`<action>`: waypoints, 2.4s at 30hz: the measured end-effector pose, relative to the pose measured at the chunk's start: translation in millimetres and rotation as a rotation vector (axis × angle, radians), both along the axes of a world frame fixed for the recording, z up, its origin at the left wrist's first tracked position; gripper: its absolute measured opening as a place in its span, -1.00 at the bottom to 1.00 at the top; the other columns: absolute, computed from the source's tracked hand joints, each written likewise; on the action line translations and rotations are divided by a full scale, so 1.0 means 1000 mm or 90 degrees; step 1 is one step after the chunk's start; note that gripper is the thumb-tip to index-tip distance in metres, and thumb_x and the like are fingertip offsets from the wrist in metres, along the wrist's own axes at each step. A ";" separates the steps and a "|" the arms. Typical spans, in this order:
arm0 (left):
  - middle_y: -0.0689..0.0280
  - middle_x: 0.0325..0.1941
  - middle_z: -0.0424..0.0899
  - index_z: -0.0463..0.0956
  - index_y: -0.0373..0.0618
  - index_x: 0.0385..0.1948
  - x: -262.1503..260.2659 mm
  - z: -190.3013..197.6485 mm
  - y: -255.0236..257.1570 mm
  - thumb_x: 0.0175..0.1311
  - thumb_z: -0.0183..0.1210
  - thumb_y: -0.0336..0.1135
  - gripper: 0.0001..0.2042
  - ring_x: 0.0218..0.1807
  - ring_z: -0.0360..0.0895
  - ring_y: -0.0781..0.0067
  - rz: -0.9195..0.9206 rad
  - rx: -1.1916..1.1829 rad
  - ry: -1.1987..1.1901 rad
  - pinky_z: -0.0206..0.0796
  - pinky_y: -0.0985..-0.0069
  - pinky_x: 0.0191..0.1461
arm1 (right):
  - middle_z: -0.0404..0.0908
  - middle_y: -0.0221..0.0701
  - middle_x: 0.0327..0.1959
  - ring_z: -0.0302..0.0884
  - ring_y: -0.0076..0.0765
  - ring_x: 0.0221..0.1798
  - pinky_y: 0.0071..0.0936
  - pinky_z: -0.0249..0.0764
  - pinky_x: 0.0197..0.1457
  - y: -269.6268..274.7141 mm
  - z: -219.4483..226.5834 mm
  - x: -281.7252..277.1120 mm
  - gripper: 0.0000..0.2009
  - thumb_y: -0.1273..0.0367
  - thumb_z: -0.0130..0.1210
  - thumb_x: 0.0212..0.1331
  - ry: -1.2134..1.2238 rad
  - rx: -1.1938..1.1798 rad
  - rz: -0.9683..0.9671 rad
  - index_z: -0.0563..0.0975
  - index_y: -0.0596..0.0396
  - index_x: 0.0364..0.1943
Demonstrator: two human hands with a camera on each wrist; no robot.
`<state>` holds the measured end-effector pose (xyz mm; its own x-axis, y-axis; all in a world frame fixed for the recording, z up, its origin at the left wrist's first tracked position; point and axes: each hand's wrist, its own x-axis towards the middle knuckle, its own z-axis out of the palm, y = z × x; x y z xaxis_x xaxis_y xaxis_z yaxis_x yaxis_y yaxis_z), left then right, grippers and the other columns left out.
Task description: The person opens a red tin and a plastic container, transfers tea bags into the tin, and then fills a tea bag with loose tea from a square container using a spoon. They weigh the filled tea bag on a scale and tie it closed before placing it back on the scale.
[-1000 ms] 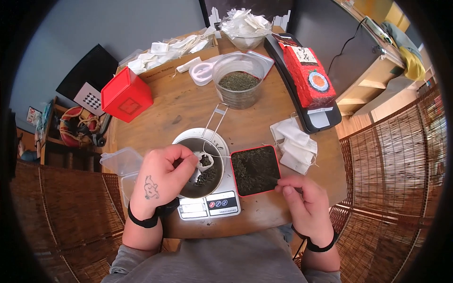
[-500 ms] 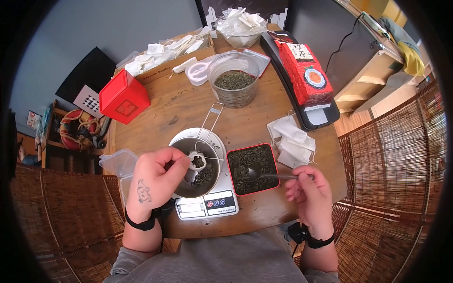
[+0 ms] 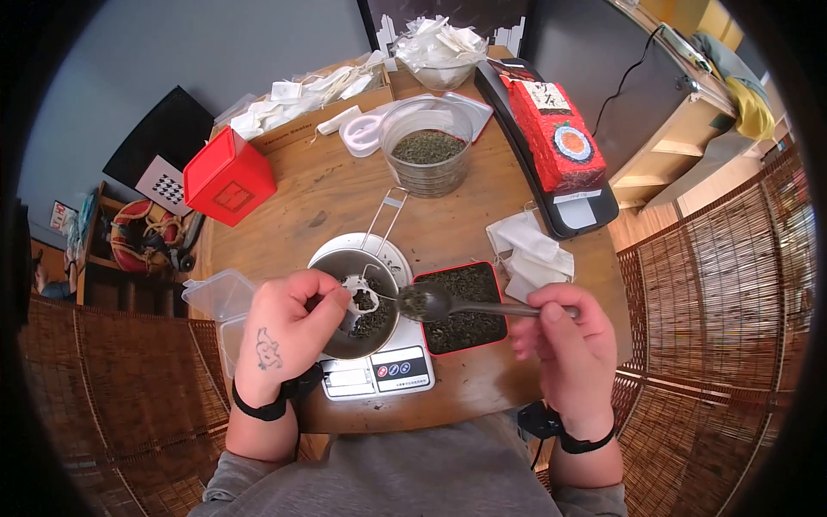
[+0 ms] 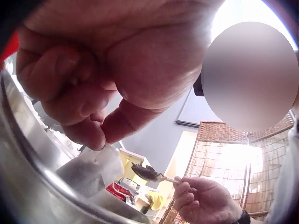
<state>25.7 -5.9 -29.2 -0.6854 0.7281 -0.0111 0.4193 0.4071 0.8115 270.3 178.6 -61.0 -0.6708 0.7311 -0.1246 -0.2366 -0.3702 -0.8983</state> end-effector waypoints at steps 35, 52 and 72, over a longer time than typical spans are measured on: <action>0.08 -0.57 0.66 0.69 -0.26 -0.41 -0.006 0.006 -0.013 0.31 0.31 -0.35 -0.84 -0.57 0.63 0.17 -0.025 -0.015 -0.027 0.43 0.34 -0.41 | 0.71 -0.33 -0.36 0.65 -0.21 -0.43 -0.35 0.54 -0.34 -0.038 0.078 -0.044 -0.76 0.64 0.27 0.08 -0.111 0.862 0.095 0.66 0.19 -0.14; 0.28 -0.63 0.62 0.73 -0.30 -0.33 -0.004 0.020 -0.024 0.36 0.30 -0.35 -0.83 -0.55 0.48 0.63 0.011 -0.007 -0.069 0.34 0.48 -0.43 | 0.73 -0.30 -0.36 0.70 -0.43 -0.31 -0.51 0.54 -0.21 -0.036 0.036 0.006 -0.89 0.56 0.08 0.40 -0.187 0.567 -0.008 0.61 0.24 -0.10; 0.44 -0.35 0.68 0.66 -0.23 -0.23 -0.022 0.050 -0.123 0.51 0.21 -0.36 -0.86 -0.33 0.52 0.69 0.187 0.200 -0.178 0.38 0.64 -0.22 | 0.60 -0.39 -0.26 0.51 -0.55 -0.26 -0.56 0.43 -0.14 -0.029 -0.001 0.032 -0.85 0.43 0.01 0.56 -0.166 0.454 -0.057 0.56 0.21 -0.02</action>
